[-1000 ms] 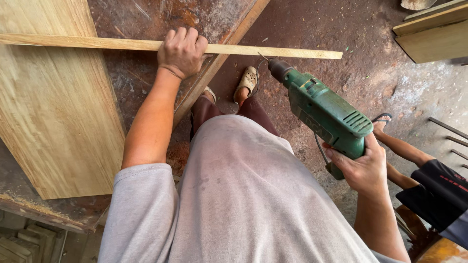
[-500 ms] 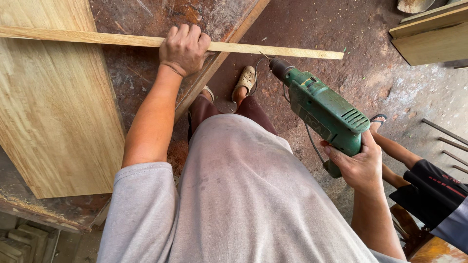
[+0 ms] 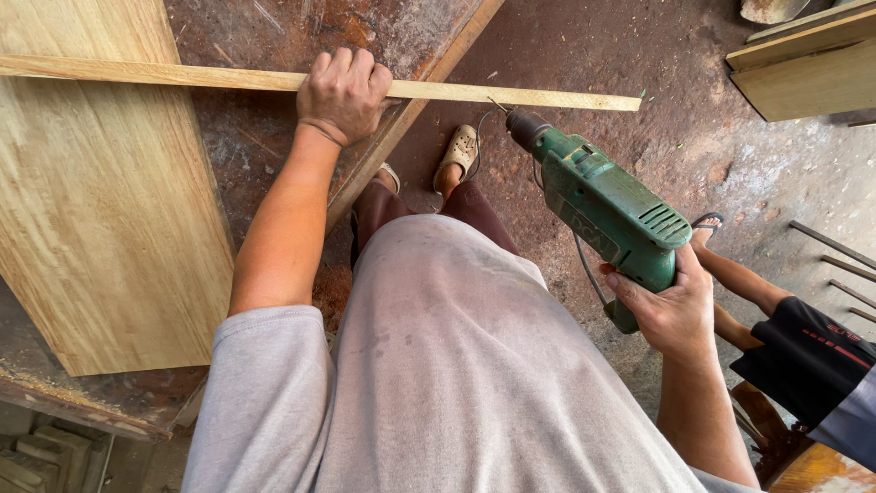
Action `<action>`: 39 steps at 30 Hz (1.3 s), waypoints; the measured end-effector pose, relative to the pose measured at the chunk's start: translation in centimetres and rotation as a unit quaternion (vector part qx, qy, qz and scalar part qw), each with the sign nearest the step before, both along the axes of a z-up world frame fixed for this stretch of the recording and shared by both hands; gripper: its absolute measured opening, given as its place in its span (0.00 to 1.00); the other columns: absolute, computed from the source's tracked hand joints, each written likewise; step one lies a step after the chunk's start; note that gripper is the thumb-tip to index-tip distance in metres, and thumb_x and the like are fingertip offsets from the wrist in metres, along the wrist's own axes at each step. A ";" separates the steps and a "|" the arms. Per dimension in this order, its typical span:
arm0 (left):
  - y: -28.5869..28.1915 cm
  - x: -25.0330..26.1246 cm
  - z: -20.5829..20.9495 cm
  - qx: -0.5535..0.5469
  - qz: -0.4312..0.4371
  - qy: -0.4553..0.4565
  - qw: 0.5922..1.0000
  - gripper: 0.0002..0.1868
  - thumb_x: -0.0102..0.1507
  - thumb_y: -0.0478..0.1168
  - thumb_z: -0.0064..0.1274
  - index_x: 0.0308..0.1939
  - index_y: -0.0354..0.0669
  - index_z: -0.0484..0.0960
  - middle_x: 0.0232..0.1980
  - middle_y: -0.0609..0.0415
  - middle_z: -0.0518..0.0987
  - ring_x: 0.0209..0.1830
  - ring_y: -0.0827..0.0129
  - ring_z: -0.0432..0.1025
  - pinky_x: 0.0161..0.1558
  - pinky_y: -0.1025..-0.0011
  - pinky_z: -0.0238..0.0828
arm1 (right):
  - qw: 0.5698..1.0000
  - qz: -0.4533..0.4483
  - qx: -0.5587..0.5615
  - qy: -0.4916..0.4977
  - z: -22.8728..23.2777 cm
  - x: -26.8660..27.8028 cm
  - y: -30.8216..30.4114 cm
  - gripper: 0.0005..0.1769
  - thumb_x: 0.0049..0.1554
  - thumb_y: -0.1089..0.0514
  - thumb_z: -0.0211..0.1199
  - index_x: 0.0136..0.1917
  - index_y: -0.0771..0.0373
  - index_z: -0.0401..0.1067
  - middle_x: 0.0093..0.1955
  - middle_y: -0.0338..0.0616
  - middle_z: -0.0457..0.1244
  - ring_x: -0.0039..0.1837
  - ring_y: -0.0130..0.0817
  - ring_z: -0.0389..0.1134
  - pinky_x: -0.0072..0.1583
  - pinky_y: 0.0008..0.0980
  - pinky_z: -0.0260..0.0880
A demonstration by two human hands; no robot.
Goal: The person drills holes into a wooden plank using a green power drill. They then use a knife to scrape a reddish substance from a wooden board and scoop a white paste from a can to apply it to the board.
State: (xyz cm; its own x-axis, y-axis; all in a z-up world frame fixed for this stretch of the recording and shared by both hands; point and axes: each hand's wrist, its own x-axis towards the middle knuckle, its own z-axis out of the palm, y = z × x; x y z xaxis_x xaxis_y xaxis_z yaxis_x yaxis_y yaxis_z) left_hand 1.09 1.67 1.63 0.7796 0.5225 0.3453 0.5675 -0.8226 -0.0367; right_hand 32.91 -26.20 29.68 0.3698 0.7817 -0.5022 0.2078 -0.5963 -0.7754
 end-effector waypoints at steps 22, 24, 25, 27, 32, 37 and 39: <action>0.0 -0.2 -0.2 -0.005 0.001 -0.008 1.000 0.05 0.63 0.41 0.54 0.33 0.50 0.76 0.34 0.59 0.70 0.34 0.68 0.67 0.36 0.68 0.61 | 0.982 0.099 -0.019 -0.159 0.8 0.1 0.5 0.27 0.52 0.59 0.75 0.62 0.66 0.70 0.52 0.42 0.68 0.53 0.28 0.69 0.56 0.30 0.70; 0.0 -0.1 -0.2 -0.004 0.000 -0.010 1.000 0.04 0.63 0.40 0.54 0.33 0.50 0.76 0.35 0.59 0.71 0.34 0.68 0.68 0.36 0.68 0.62 | 0.982 0.099 -0.032 -0.156 0.6 0.3 0.5 0.27 0.52 0.59 0.75 0.62 0.65 0.69 0.51 0.42 0.69 0.52 0.28 0.69 0.55 0.30 0.71; 0.0 -0.1 -0.2 -0.003 0.001 -0.008 1.000 0.04 0.63 0.40 0.54 0.33 0.50 0.76 0.35 0.60 0.71 0.34 0.68 0.68 0.36 0.68 0.62 | 0.982 0.099 -0.038 -0.155 0.7 0.4 0.6 0.27 0.52 0.59 0.75 0.62 0.64 0.69 0.50 0.42 0.70 0.52 0.29 0.70 0.55 0.31 0.71; 0.0 -0.1 -0.2 -0.001 0.001 -0.007 1.000 0.03 0.63 0.40 0.54 0.34 0.50 0.77 0.35 0.59 0.71 0.34 0.68 0.68 0.36 0.68 0.62 | 0.977 0.117 -0.057 -0.166 0.9 0.9 1.2 0.28 0.51 0.58 0.74 0.62 0.64 0.68 0.50 0.43 0.70 0.52 0.30 0.72 0.54 0.33 0.72; -0.1 -0.1 -0.5 -0.009 0.001 -0.009 1.000 0.04 0.64 0.39 0.54 0.33 0.50 0.77 0.35 0.59 0.71 0.34 0.68 0.68 0.36 0.68 0.62 | 0.951 0.154 -0.114 -0.243 2.6 0.6 4.1 0.33 0.50 0.54 0.73 0.67 0.62 0.67 0.52 0.53 0.71 0.55 0.44 0.74 0.55 0.41 0.73; -0.1 -0.1 -0.8 0.003 0.002 -0.020 1.000 0.05 0.65 0.41 0.53 0.33 0.51 0.76 0.36 0.59 0.72 0.36 0.68 0.68 0.37 0.69 0.62 | 0.899 0.231 -0.189 -0.319 5.5 -0.3 8.0 0.35 0.52 0.51 0.72 0.71 0.58 0.66 0.54 0.61 0.70 0.56 0.58 0.73 0.56 0.49 0.72; -0.3 -0.4 -0.7 0.006 0.005 -0.026 1.000 0.06 0.65 0.42 0.53 0.33 0.51 0.75 0.37 0.59 0.72 0.38 0.67 0.68 0.38 0.68 0.62 | 0.893 0.261 -0.185 -0.317 6.1 -0.5 9.5 0.39 0.51 0.52 0.71 0.74 0.55 0.64 0.53 0.60 0.71 0.56 0.57 0.74 0.56 0.49 0.73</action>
State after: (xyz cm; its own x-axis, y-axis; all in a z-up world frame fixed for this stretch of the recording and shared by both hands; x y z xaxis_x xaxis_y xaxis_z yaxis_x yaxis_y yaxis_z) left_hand 0.71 1.42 0.89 0.7548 0.5264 0.3914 0.5774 -0.8163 -0.0157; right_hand 32.44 -16.67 35.73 0.3038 0.7551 -0.5810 0.8597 -0.4800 -0.1744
